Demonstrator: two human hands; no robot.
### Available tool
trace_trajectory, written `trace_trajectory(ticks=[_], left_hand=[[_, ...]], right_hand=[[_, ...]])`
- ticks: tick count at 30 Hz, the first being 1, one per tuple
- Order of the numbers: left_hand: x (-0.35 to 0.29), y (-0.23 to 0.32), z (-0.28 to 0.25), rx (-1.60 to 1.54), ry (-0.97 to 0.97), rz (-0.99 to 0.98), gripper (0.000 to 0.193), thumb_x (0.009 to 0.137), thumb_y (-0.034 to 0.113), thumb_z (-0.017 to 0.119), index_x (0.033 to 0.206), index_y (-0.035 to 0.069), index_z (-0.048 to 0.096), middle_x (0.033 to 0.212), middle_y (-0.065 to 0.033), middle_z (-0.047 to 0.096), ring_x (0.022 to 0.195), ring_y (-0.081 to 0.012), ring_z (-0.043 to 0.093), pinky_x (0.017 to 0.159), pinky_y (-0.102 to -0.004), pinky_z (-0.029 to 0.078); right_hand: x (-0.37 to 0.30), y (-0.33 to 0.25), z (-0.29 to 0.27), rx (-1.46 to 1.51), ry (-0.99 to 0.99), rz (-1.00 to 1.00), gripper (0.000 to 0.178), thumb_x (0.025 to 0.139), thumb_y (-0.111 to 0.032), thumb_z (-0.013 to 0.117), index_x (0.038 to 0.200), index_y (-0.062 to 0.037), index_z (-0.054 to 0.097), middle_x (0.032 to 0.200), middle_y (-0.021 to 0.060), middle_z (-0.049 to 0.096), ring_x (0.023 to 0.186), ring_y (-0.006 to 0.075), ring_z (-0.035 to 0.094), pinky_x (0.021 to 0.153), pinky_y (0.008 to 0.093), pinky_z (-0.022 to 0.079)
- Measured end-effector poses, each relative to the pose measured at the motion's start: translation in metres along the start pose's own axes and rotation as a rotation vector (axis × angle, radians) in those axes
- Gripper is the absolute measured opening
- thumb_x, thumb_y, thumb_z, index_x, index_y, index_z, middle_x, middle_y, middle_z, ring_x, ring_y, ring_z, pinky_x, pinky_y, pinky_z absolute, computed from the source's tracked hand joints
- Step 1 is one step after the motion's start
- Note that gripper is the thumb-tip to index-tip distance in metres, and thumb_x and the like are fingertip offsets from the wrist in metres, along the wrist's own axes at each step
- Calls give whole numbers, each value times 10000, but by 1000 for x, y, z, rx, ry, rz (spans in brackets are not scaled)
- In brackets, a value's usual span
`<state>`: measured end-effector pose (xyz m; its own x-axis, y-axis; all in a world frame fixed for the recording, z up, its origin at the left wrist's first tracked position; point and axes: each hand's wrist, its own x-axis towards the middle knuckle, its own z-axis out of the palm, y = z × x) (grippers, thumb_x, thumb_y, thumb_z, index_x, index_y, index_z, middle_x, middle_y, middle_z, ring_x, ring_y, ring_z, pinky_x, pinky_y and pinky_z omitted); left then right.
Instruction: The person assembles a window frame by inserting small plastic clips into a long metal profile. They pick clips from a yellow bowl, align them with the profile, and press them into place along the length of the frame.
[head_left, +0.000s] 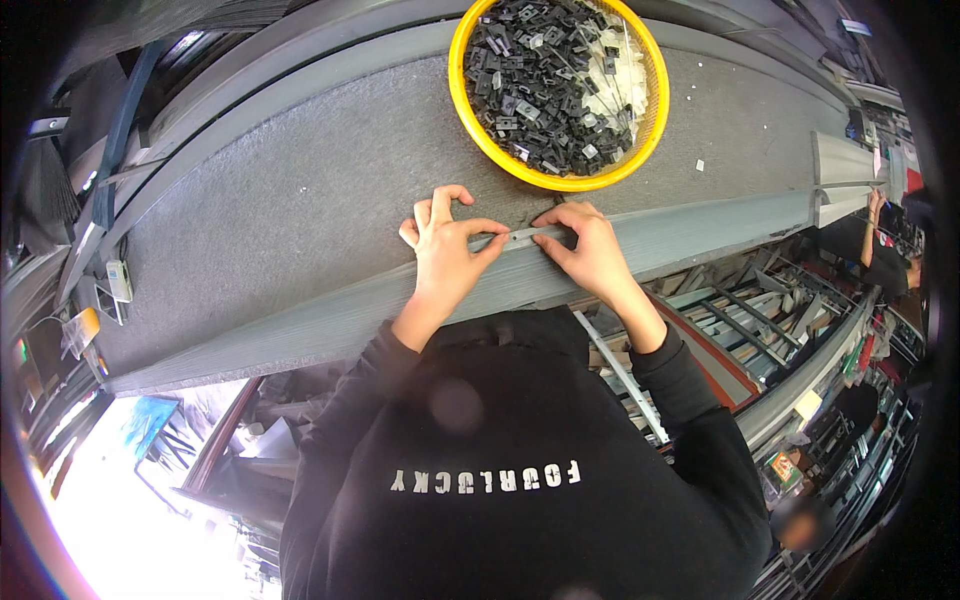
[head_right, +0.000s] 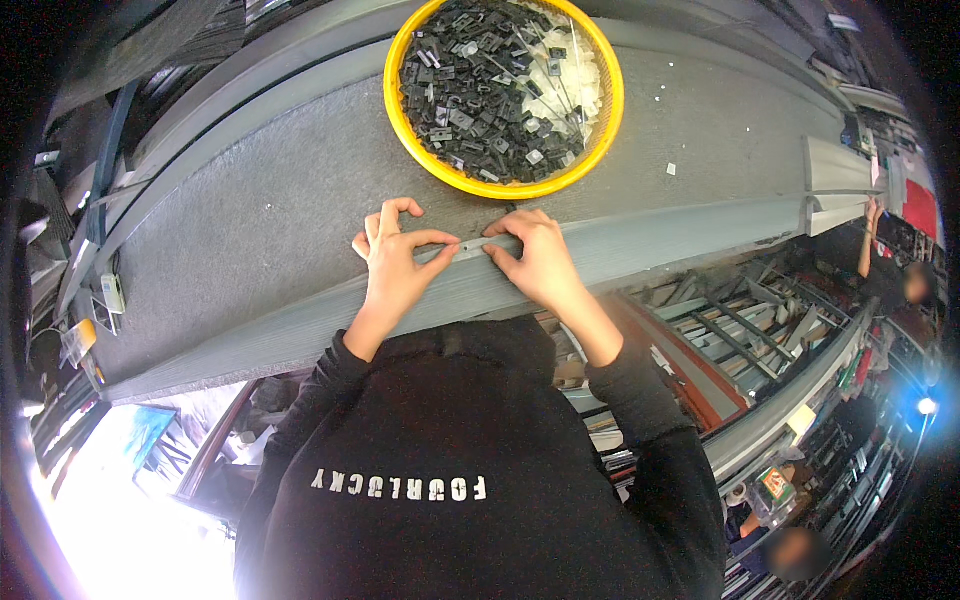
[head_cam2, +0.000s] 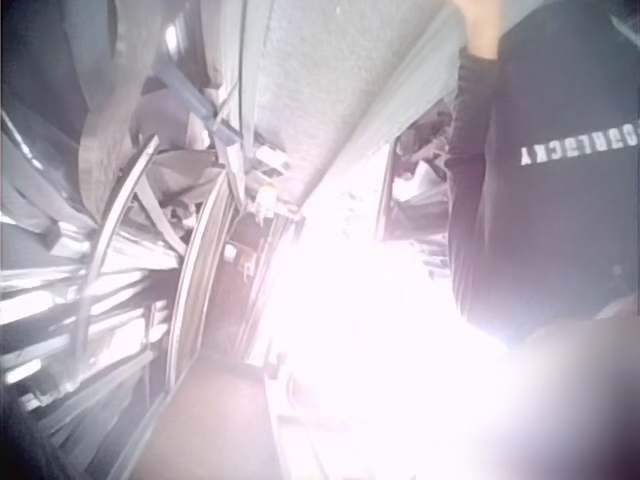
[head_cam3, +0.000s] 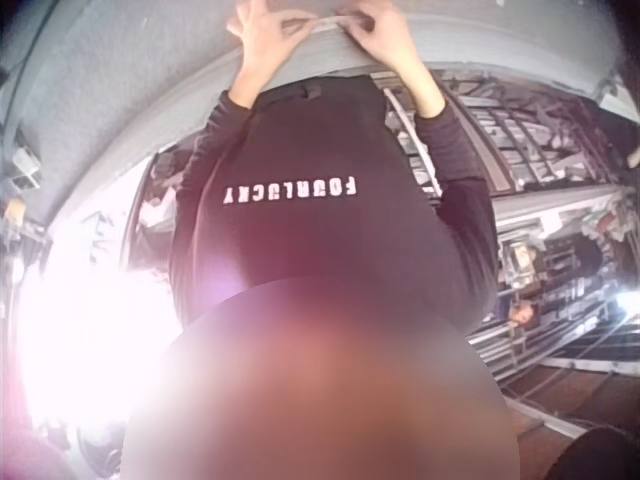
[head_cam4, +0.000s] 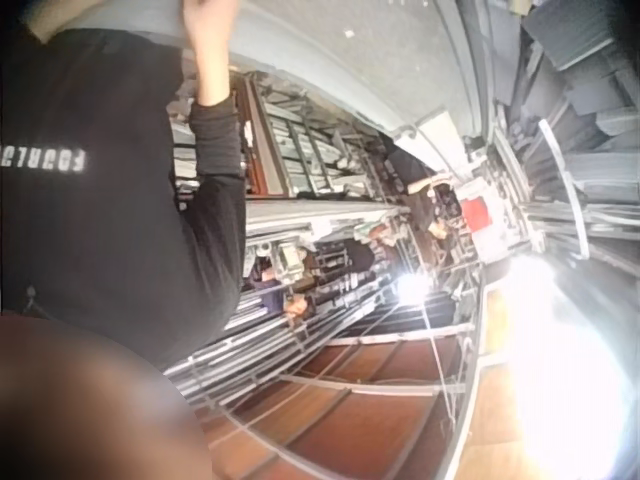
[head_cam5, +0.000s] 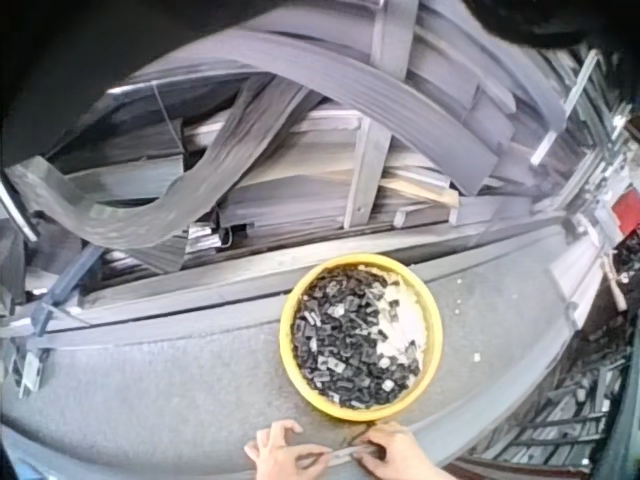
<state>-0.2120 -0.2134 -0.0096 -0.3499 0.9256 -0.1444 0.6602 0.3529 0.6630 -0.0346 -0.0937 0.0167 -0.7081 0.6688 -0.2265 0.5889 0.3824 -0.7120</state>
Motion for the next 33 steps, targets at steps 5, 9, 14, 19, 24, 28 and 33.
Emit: trace_trajectory(ticks=[5,9,14,19,24,28,33], left_hand=[[1,0,-1,4,-13,-17,134,738,344,815,840,257,806,1185,13,462,1165,-261,387,961,-473,236],[1,0,-2,-17,-13,-19,127,728,340,821,821,254,805,1179,11,462,1151,-262,391,958,-475,236],[3,4,-2,-17,-32,-76,115,698,326,836,772,248,796,1175,14,453,1142,-264,391,952,-478,236],[6,6,-2,-29,-42,-108,104,677,307,843,743,247,789,1164,18,444,1134,-268,390,942,-483,238],[8,6,0,-24,-59,-149,108,673,307,847,741,246,790,1149,20,440,1126,-274,390,935,-488,243],[6,6,2,-7,-28,-111,112,678,315,846,746,245,791,1175,22,453,1136,-279,394,932,-492,247],[-2,6,1,-21,8,-82,101,696,313,838,752,243,792,1236,26,471,1198,-272,397,973,-525,232]], right_hand=[[8,-2,7,-46,9,97,217,729,-131,813,900,-30,726,872,120,704,884,284,653,802,376,498],[17,-1,7,45,-92,268,168,666,-160,832,778,-58,757,786,131,696,807,307,665,761,384,517],[20,0,6,186,-86,386,141,648,-155,856,725,-66,779,695,109,714,618,212,672,630,336,525],[24,-3,4,117,-122,495,156,633,-192,873,729,-101,791,652,69,710,597,173,661,613,326,514],[28,-5,0,-26,-163,503,172,624,-244,877,730,-135,797,656,46,711,603,188,660,628,328,511],[30,-4,-1,-38,-185,495,176,637,-254,868,740,-131,795,674,51,714,626,206,671,645,340,515],[19,-5,3,78,-172,426,210,649,-261,865,753,-99,783,715,78,719,677,239,673,687,351,519]])
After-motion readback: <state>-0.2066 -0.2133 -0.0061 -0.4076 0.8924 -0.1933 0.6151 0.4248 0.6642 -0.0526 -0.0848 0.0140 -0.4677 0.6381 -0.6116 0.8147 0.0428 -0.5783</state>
